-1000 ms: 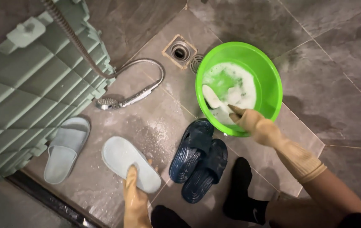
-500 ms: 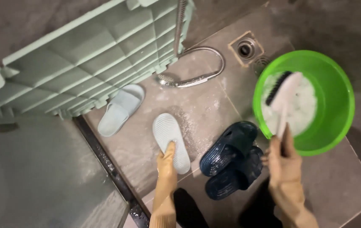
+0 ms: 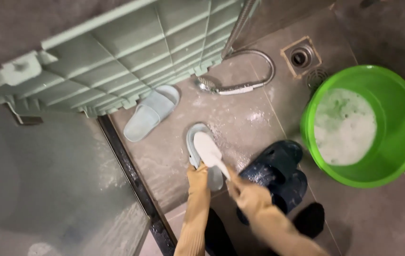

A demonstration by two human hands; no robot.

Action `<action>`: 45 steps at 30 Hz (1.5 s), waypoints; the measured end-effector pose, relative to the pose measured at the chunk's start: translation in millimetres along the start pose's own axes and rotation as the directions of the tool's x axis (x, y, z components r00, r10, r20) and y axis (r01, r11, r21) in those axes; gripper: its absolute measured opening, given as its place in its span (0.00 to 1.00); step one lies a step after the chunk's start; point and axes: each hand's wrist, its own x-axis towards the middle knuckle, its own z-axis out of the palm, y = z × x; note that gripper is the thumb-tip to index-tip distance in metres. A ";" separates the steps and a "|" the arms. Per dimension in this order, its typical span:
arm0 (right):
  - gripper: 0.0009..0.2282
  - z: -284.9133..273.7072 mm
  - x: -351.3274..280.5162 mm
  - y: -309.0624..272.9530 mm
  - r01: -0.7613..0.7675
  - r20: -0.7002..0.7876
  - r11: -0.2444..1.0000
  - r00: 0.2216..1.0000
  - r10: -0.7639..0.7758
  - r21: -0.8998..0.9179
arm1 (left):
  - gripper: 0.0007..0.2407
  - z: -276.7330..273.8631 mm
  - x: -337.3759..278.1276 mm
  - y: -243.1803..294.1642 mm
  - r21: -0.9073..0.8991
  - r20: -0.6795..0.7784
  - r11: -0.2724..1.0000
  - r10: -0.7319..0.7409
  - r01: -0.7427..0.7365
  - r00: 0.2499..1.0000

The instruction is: The person scrubs a pair of dark blue slippers and a pair of light blue slippers using a white brush and soapy water from a green basin. They clean the top and bottom surfaces of each slipper individually, dipping the brush into the basin to reload soap as needed.

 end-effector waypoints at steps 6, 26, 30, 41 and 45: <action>0.19 -38.3 39.8 -18.1 -0.031 0.262 0.999 0.965 0.033 -0.014 | 0.34 0.8 43.7 -30.8 0.343 -0.085 0.939 0.022 0.009 0.996; 0.17 -48.1 23.6 -55.2 0.148 0.513 0.959 0.858 -0.004 -0.241 | 0.25 6.1 17.4 -1.5 0.292 -0.107 0.954 0.105 -0.070 0.989; 0.18 -39.1 25.0 -29.4 0.134 0.465 0.978 0.884 -0.045 -0.160 | 0.25 -6.9 39.7 -32.8 0.403 -0.114 0.913 0.125 -0.070 0.986; 0.25 -54.1 63.3 -30.5 0.151 0.167 0.963 0.979 -0.115 -0.221 | 0.33 2.3 -47.5 59.7 0.288 -0.038 0.957 0.041 -0.029 0.998; 0.24 -21.5 22.8 -8.8 0.019 0.309 0.999 0.951 -0.030 0.039 | 0.30 -14.8 -7.9 17.3 0.206 -0.023 0.978 0.048 -0.042 0.999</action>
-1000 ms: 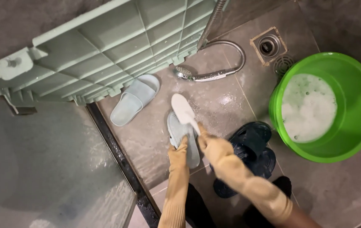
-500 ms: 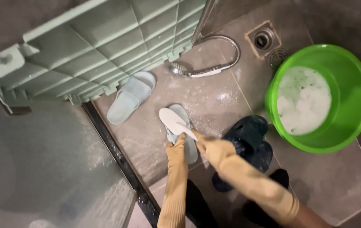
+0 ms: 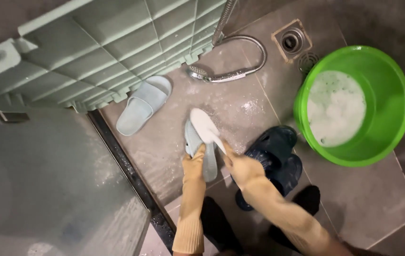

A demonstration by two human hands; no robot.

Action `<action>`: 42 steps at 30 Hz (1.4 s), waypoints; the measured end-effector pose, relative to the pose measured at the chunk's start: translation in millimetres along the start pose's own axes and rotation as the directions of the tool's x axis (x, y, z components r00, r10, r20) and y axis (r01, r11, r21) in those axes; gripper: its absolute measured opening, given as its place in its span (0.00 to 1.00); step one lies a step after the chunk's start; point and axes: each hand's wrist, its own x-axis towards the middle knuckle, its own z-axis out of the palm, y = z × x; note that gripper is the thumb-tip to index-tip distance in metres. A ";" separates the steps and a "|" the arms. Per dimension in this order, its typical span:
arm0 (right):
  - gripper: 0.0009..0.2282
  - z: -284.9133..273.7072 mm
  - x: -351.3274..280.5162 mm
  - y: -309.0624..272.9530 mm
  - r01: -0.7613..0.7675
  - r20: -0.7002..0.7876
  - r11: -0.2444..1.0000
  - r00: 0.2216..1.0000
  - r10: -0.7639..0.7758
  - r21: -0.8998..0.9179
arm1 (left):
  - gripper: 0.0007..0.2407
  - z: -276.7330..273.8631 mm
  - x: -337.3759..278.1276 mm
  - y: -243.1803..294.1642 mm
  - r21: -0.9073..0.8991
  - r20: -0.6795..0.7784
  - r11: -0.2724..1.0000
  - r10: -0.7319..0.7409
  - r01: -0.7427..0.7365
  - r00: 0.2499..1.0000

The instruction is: The person scrubs a pair of dark blue slippers and a pair of light blue slippers using a white brush and soapy water from a green basin. They clean the top and bottom surfaces of each slipper individually, dipping the brush into the basin to reload soap as needed.

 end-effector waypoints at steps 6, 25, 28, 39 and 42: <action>0.25 -4.6 -40.4 19.3 -0.356 0.105 0.921 0.933 0.343 0.156 | 0.24 -2.7 -32.2 54.1 0.184 0.091 0.974 -0.147 0.129 0.985; 0.24 38.6 26.7 18.3 -0.273 -0.109 0.873 0.933 0.342 0.403 | 0.35 -25.0 -99.7 124.8 0.008 0.214 0.949 -0.310 0.316 0.926; 0.24 42.1 -3.1 10.2 -0.173 -0.170 0.954 0.961 0.218 0.245 | 0.31 -23.3 -72.3 91.0 -0.168 0.252 0.949 -0.222 0.269 0.942; 0.30 75.8 -152.1 68.5 -0.151 -0.140 0.932 0.968 0.206 0.330 | 0.34 -25.3 -123.6 151.1 -0.136 0.368 0.887 -0.369 0.442 0.854; 0.25 38.1 -146.6 53.4 -0.592 0.247 0.722 0.806 0.538 0.358 | 0.38 -7.9 -60.5 79.6 -0.424 0.477 0.713 -0.347 0.558 0.807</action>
